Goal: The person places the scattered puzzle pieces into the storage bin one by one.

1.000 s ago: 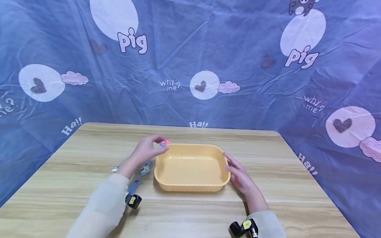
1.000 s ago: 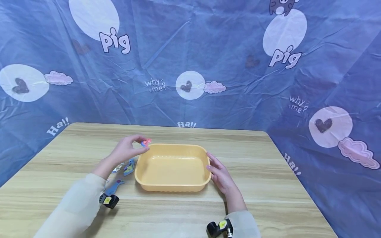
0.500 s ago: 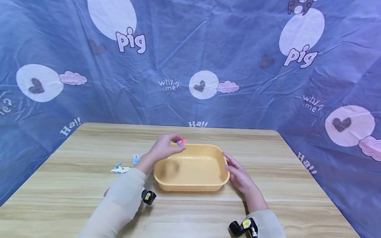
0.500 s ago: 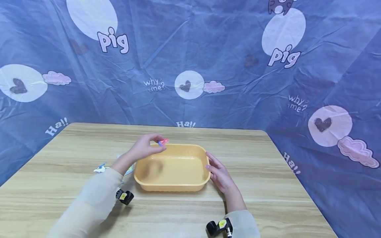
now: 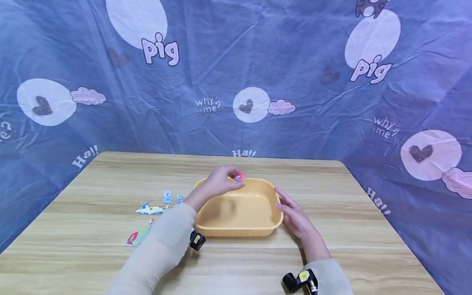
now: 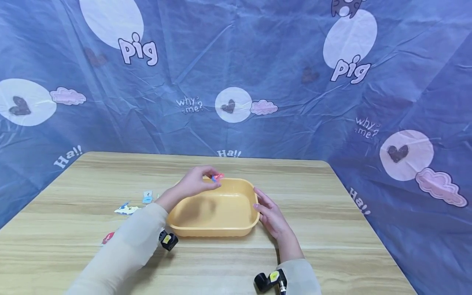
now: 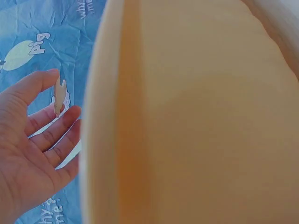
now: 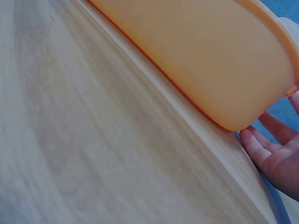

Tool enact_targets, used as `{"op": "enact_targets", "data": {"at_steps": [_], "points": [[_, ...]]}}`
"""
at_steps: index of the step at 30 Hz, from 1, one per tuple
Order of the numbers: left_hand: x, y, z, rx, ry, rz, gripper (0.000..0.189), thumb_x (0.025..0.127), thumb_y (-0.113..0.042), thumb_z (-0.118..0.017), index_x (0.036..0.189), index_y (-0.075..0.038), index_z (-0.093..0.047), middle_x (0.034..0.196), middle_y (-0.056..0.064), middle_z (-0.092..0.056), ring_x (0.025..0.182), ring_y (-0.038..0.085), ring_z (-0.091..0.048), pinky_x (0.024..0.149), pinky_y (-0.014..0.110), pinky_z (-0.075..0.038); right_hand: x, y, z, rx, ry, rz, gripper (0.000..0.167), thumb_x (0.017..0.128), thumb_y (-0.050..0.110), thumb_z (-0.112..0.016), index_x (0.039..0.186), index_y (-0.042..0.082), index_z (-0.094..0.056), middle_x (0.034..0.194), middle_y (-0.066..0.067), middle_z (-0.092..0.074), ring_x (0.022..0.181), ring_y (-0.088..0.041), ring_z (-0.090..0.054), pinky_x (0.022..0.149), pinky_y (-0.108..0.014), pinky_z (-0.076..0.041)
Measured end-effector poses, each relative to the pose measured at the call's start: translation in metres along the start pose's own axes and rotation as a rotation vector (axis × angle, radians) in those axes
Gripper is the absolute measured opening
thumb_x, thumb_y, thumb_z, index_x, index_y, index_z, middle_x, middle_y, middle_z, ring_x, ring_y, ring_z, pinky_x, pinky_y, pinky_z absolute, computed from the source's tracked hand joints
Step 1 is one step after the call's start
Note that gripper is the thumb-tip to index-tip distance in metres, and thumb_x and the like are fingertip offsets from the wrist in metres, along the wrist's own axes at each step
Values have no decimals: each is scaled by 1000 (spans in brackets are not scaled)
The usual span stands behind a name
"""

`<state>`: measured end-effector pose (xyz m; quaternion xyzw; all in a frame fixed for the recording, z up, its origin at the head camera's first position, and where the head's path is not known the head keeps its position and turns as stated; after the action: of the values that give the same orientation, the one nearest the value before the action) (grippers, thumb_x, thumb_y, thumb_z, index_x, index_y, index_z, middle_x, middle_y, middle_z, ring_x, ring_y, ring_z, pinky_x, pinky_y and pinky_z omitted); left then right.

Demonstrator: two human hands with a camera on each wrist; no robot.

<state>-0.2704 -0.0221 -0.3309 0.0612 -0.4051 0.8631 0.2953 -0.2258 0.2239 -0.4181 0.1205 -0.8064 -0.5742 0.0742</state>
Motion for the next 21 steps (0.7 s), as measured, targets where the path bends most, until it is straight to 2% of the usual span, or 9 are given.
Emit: {"op": "enact_targets", "data": {"at_steps": [8, 16, 21], "points": [[9, -3, -9, -42, 26, -16, 27, 70, -16, -71, 92, -4, -62, 83, 1, -61, 77, 14, -56, 73, 30, -45, -1, 1, -1, 1, -23, -14, 57, 84, -2, -45, 136, 6, -21, 136, -19, -16, 116, -26, -34, 89, -34, -36], [18, -7, -18, -51, 71, -15, 33, 70, -18, -70, 98, -2, -62, 90, 4, -62, 78, 13, -55, 71, 22, -44, -1, 1, -1, 7, -26, -22, 58, 84, -1, -46, 136, 7, -22, 136, -18, -17, 117, -26, -33, 90, -34, -35], [22, -6, -24, -62, 78, -10, 33, 71, -18, -70, 99, -2, -61, 90, 4, -62, 78, 12, -55, 70, 19, -43, -1, 1, -1, 7, -27, -25, 58, 84, -1, -46, 136, 8, -22, 137, -17, -17, 118, -27, -31, 90, -33, -35]]}}
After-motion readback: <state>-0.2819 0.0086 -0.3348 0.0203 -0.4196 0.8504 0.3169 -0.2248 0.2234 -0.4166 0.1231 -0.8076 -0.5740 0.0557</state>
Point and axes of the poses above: each hand's wrist, its own x-axis towards the middle knuckle, its own z-axis out of the back of the hand, y = z × x, the point moved 1 cm from there along x, towards the middle knuckle
